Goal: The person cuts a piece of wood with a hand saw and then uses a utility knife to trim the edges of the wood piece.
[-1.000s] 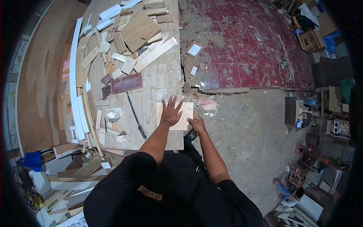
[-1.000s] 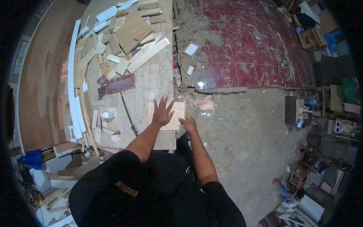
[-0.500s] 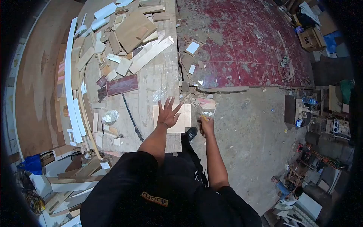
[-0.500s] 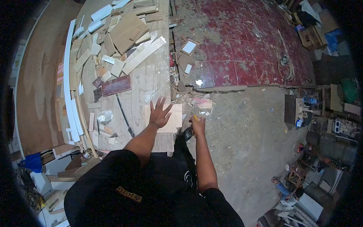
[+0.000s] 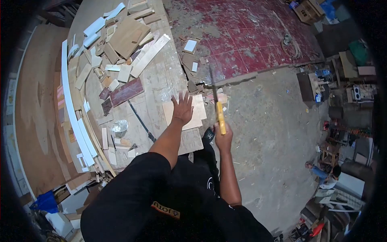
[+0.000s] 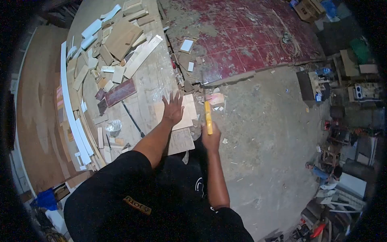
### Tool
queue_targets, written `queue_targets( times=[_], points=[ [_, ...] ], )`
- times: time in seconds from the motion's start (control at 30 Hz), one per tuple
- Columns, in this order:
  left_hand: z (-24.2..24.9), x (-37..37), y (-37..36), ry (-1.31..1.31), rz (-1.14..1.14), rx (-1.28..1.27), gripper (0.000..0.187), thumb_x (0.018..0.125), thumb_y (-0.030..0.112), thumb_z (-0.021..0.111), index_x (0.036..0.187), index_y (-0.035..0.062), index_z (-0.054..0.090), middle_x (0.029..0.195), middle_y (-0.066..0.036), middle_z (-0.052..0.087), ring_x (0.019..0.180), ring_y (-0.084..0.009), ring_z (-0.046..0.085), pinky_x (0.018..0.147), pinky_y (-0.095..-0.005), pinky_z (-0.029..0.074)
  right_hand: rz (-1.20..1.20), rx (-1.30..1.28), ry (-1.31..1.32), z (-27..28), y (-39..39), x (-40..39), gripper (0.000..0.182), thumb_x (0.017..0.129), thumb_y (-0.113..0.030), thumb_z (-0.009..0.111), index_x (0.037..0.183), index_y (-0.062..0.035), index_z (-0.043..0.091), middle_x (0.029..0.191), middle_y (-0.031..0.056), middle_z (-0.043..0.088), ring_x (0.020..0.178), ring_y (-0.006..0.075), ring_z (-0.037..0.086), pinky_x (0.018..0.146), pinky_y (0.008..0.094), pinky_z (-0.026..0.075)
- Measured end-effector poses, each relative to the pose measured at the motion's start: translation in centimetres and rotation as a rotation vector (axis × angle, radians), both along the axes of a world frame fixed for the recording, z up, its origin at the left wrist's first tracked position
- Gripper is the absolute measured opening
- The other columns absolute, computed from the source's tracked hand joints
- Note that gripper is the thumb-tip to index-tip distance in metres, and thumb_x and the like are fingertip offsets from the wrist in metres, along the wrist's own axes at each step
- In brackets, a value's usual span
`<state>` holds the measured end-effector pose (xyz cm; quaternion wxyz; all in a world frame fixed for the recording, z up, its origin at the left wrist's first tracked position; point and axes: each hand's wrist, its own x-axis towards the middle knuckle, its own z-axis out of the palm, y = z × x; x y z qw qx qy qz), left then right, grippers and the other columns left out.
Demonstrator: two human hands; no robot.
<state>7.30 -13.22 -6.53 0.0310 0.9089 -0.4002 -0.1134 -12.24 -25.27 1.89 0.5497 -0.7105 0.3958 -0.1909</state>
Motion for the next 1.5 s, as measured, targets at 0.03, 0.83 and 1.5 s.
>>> queue_targets(
  times=[0.03,0.83,1.5],
  points=[
    [-0.6,0.3,0.0,-0.021,-0.046,-0.062,0.064,0.1,0.034,0.051,0.154,0.0024,0.036,0.166,-0.017,0.024,0.154,-0.0422,0.015,0.117,-0.0747,0.006,0.023,-0.072,0.007,0.2,1.4,-0.9,0.02,0.093,-0.019,0.072,0.093,0.0001,0.065,0.075,0.0176,0.066,0.063,0.0307,0.065,0.061,0.0412,0.05],
    [-2.0,1.2,0.1,-0.01,-0.048,-0.143,0.06,0.089,0.033,0.055,0.143,0.0082,0.048,0.164,-0.018,0.026,0.154,-0.04,0.017,0.113,-0.0809,0.003,0.116,-0.166,-0.008,-0.8,8.6,-5.0,0.02,0.085,-0.015,0.076,0.08,-0.0029,0.06,0.07,0.0183,0.062,0.063,0.0394,0.065,0.057,0.0446,0.051],
    [-1.4,1.9,1.0,-0.024,-0.046,-0.269,0.054,0.087,0.025,0.062,0.137,0.0079,0.052,0.133,-0.017,0.046,0.128,-0.0342,0.041,0.109,-0.0502,0.028,0.153,-0.251,-0.024,-1.5,8.8,-4.9,0.017,0.086,-0.016,0.075,0.083,-0.0027,0.065,0.07,0.0169,0.063,0.063,0.0364,0.066,0.059,0.0424,0.051]
  ],
)
